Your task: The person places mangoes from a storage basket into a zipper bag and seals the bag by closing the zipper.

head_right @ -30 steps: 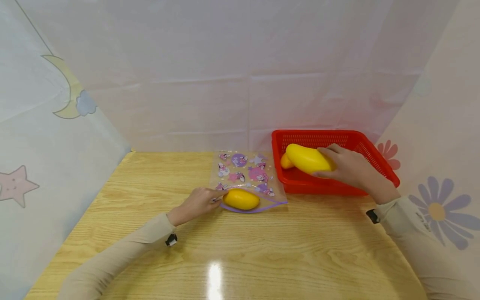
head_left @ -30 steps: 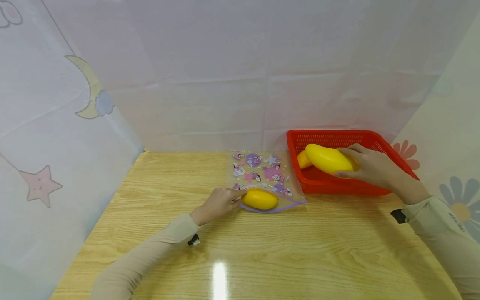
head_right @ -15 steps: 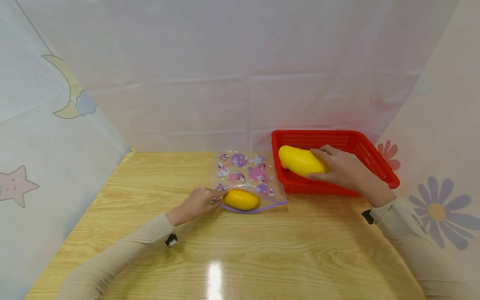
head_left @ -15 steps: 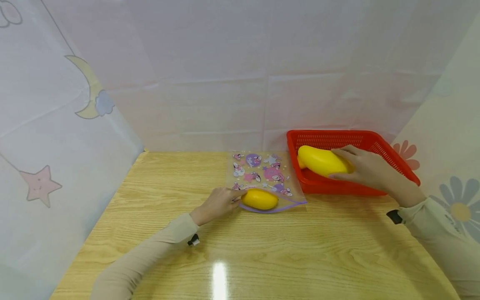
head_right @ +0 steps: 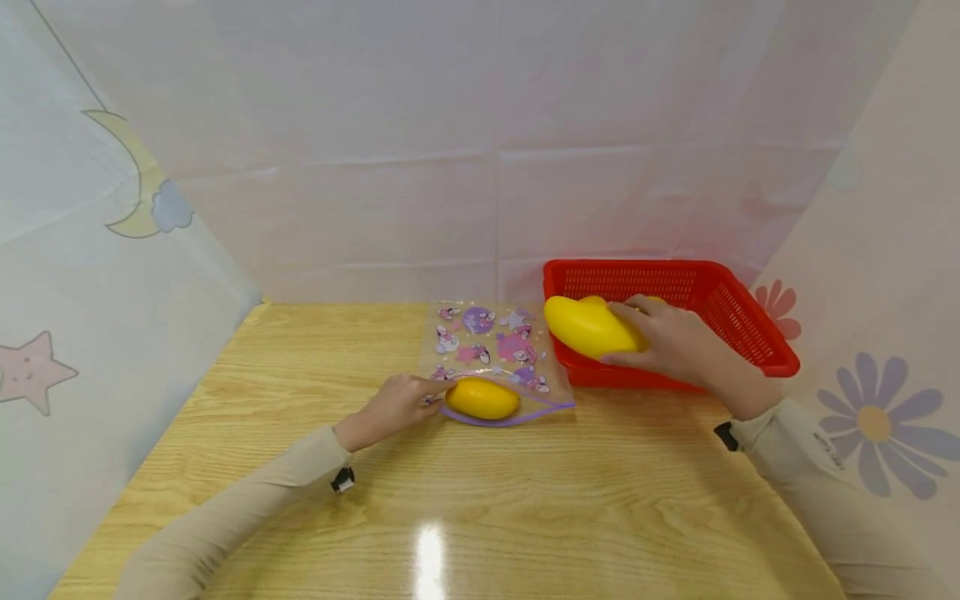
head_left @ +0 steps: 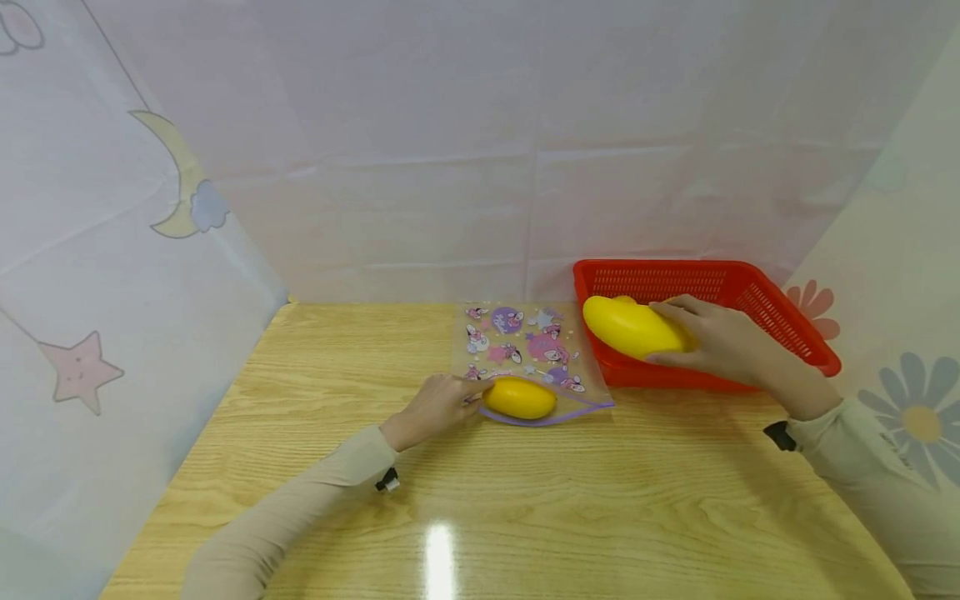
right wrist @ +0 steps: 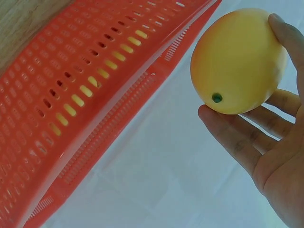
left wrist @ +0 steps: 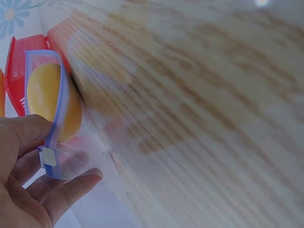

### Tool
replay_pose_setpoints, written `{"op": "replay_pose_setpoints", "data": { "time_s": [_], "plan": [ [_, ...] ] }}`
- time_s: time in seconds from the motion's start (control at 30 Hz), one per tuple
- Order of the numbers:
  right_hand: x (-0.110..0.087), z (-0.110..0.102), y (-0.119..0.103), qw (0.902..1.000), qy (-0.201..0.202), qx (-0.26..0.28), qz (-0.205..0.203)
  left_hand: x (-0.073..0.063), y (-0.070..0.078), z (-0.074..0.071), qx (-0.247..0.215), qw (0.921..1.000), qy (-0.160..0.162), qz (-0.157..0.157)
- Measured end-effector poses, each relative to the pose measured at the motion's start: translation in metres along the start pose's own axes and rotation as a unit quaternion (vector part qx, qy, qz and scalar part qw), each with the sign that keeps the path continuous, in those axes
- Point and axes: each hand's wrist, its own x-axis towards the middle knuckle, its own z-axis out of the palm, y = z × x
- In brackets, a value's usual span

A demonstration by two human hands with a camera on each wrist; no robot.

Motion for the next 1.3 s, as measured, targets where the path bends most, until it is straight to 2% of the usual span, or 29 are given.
{"op": "replay_pose_setpoints", "data": {
  "time_s": [0.2,0.4,0.67,1.03,1.3],
  "plan": [
    [0.001,0.002,-0.005,0.9993,0.020,-0.014,-0.028,0.000,0.000,0.000,0.001,1.0000,0.004,0.003],
    [0.001,0.002,-0.012,0.9990,0.027,-0.014,-0.034,0.000,0.000,0.000,0.005,1.0000,0.002,0.003],
    [0.003,0.003,-0.019,0.9962,0.048,-0.018,-0.070,0.001,0.001,-0.001,0.000,1.0000,-0.002,-0.002],
    [0.003,0.008,-0.029,0.9959,0.044,-0.027,-0.074,0.001,0.001,-0.001,-0.010,0.9999,-0.004,-0.006],
    [0.005,0.013,-0.035,0.9897,0.070,-0.023,-0.123,0.000,0.001,-0.001,-0.012,0.9999,-0.003,-0.006]
  ]
}}
